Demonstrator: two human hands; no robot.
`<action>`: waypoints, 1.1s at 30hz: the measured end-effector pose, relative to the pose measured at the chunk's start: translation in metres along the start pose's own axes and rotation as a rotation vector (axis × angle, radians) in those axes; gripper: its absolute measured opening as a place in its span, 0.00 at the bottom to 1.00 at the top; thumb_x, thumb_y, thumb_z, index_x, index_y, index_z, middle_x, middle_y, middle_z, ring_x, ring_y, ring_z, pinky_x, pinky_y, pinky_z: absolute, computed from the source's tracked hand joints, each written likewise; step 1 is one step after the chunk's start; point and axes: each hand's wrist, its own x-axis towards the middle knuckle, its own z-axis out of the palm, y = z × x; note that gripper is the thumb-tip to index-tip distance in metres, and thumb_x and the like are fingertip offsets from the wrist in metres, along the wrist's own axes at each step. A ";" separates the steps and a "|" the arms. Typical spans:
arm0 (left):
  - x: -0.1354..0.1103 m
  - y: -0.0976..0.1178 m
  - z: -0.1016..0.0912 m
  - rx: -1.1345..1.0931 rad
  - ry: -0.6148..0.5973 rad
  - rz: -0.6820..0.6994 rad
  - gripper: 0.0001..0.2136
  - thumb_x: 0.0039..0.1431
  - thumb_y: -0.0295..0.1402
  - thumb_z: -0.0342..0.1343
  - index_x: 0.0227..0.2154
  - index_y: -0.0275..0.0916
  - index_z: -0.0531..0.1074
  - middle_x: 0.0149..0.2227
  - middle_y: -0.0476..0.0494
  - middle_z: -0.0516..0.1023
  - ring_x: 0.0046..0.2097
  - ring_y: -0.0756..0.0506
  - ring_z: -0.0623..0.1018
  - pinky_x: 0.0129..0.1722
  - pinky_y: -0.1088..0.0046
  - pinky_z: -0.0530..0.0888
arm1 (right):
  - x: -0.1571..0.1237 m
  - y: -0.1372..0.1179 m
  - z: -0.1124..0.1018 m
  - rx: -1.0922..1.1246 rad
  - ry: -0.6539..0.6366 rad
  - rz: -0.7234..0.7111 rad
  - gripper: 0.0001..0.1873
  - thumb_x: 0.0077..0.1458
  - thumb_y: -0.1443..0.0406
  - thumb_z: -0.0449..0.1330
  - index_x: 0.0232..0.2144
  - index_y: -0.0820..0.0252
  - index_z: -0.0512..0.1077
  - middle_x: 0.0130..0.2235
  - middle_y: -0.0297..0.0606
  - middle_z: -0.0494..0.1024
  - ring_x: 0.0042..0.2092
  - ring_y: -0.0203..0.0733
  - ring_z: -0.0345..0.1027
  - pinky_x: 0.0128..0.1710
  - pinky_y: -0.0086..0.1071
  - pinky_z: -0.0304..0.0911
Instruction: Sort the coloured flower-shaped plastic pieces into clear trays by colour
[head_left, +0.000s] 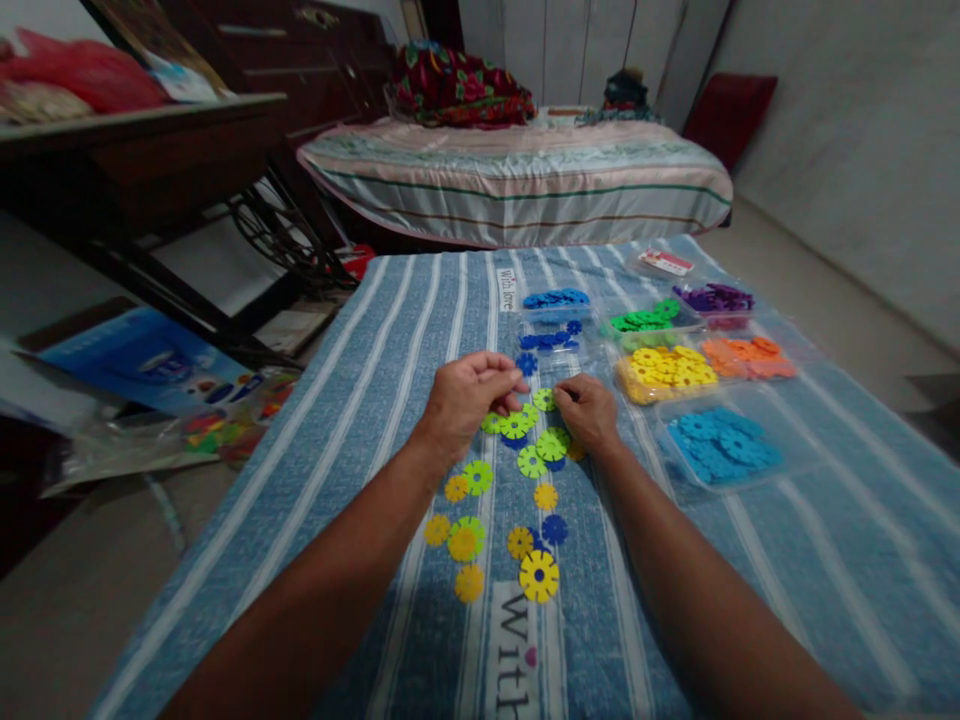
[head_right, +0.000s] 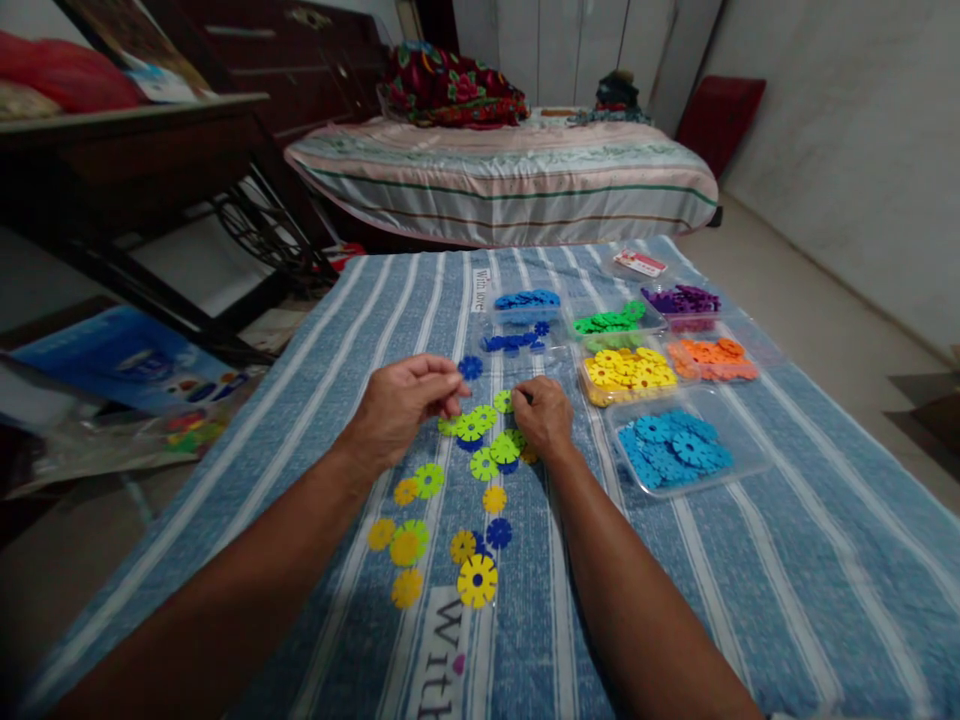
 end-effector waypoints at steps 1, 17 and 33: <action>0.008 0.005 0.003 -0.033 0.024 0.026 0.12 0.47 0.36 0.62 0.32 0.35 0.71 0.28 0.46 0.79 0.25 0.53 0.74 0.24 0.78 0.69 | 0.000 0.000 0.000 0.001 -0.002 0.000 0.14 0.55 0.62 0.54 0.27 0.57 0.79 0.32 0.37 0.77 0.38 0.42 0.68 0.41 0.34 0.60; -0.039 -0.049 0.000 0.846 -0.549 -0.026 0.06 0.52 0.34 0.56 0.28 0.37 0.73 0.23 0.51 0.72 0.26 0.51 0.69 0.28 0.75 0.62 | -0.001 0.000 -0.001 -0.016 -0.001 0.004 0.14 0.55 0.61 0.54 0.28 0.57 0.79 0.33 0.38 0.78 0.38 0.43 0.68 0.40 0.34 0.60; -0.048 -0.045 0.019 1.006 -0.537 0.011 0.03 0.51 0.31 0.55 0.25 0.38 0.69 0.25 0.51 0.71 0.28 0.50 0.70 0.29 0.74 0.61 | 0.001 -0.002 -0.001 0.000 -0.006 0.025 0.13 0.55 0.62 0.55 0.27 0.56 0.79 0.32 0.38 0.78 0.39 0.44 0.68 0.41 0.35 0.61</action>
